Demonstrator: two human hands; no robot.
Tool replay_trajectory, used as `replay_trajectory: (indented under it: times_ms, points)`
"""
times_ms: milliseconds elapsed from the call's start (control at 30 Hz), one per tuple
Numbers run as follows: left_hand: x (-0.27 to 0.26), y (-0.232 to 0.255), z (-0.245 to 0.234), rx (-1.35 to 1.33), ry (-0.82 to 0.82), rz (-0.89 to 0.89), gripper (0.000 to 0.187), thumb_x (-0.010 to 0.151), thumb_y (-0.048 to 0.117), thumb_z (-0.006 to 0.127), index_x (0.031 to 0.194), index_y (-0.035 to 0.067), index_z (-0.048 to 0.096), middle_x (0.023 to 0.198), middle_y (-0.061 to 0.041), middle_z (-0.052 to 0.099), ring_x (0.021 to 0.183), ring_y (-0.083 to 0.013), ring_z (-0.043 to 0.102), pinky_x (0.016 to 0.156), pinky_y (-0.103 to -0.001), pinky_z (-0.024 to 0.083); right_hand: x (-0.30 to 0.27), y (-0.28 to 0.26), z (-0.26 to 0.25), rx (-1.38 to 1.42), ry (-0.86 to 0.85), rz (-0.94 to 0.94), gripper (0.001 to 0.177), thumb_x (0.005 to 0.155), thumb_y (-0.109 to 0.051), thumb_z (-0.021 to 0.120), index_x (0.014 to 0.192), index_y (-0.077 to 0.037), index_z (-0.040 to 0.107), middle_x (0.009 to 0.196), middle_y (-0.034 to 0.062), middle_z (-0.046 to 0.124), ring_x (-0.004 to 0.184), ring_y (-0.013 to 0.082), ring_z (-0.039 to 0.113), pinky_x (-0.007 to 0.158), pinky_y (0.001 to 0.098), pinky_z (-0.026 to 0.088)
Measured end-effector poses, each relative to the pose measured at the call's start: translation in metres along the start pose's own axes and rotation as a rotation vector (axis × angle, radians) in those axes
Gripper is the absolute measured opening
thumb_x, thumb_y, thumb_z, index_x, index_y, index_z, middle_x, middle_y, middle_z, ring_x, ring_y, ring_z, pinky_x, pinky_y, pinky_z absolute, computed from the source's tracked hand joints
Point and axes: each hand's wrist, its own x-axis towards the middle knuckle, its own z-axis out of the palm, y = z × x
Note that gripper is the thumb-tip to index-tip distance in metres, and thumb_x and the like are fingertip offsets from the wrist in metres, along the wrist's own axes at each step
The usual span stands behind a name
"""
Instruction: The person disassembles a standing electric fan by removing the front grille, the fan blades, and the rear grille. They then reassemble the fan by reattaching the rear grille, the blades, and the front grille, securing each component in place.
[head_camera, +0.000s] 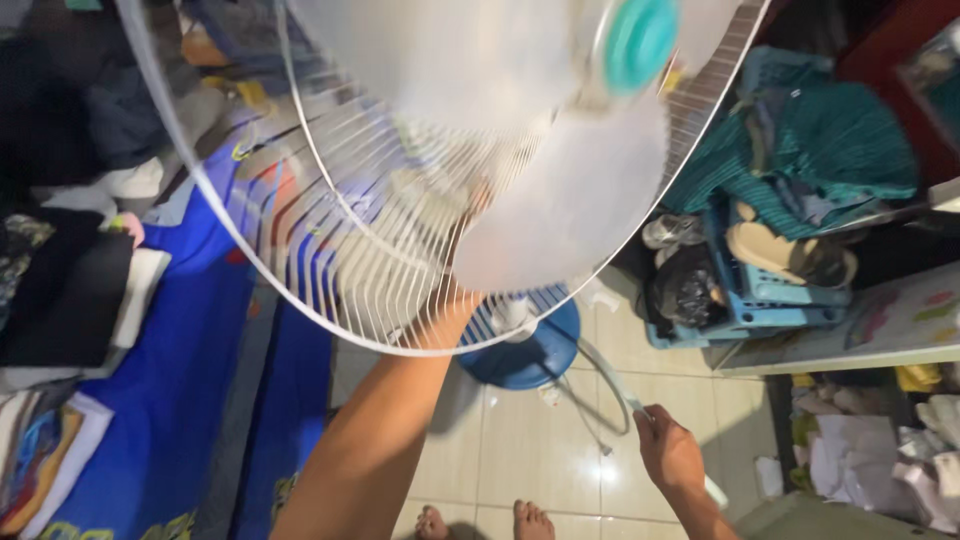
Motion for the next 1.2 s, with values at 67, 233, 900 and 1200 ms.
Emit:
replay_trajectory:
  times_ms: [67, 233, 900, 1200]
  points:
    - [0.000, -0.012, 0.018, -0.030, -0.040, -0.036, 0.035, 0.097, 0.039, 0.075, 0.107, 0.007, 0.070, 0.105, -0.016, 0.073, 0.102, -0.0326, 0.069, 0.092, -0.043, 0.056, 0.014, -0.018, -0.025, 0.046, 0.031, 0.074, 0.036, 0.098, -0.043, 0.056, 0.112, -0.012, 0.069, 0.085, 0.0211, 0.075, 0.084, 0.0417, 0.072, 0.076, 0.0497, 0.056]
    - [-0.014, -0.040, 0.051, -0.063, -0.074, -0.128, 0.035, 0.097, 0.040, 0.075, 0.109, 0.007, 0.069, 0.105, -0.016, 0.073, 0.103, -0.0321, 0.069, 0.092, -0.043, 0.056, 0.022, -0.035, -0.057, 0.195, 0.107, 0.115, 0.039, 0.098, -0.043, 0.058, 0.112, -0.008, 0.069, 0.080, 0.0190, 0.071, 0.077, 0.0384, 0.069, 0.073, 0.0477, 0.053]
    - [0.018, 0.046, 0.064, -0.283, -0.333, 0.199, 0.038, 0.097, 0.040, 0.074, 0.114, 0.006, 0.067, 0.108, -0.017, 0.074, 0.104, -0.0301, 0.070, 0.093, -0.041, 0.057, 0.010, -0.031, -0.074, 0.347, 0.101, 0.122, 0.040, 0.099, -0.044, 0.058, 0.104, -0.006, 0.066, 0.068, 0.0109, 0.065, 0.063, 0.0228, 0.061, 0.064, 0.0385, 0.050]
    - [0.013, 0.010, 0.074, -0.295, -0.322, 0.096, 0.040, 0.097, 0.041, 0.074, 0.116, 0.006, 0.066, 0.110, -0.017, 0.074, 0.105, -0.0292, 0.071, 0.093, -0.040, 0.057, 0.003, -0.074, -0.075, 0.413, 0.030, 0.068, 0.036, 0.099, -0.040, 0.058, 0.103, -0.006, 0.067, 0.069, 0.0116, 0.067, 0.063, 0.0238, 0.065, 0.063, 0.0381, 0.052]
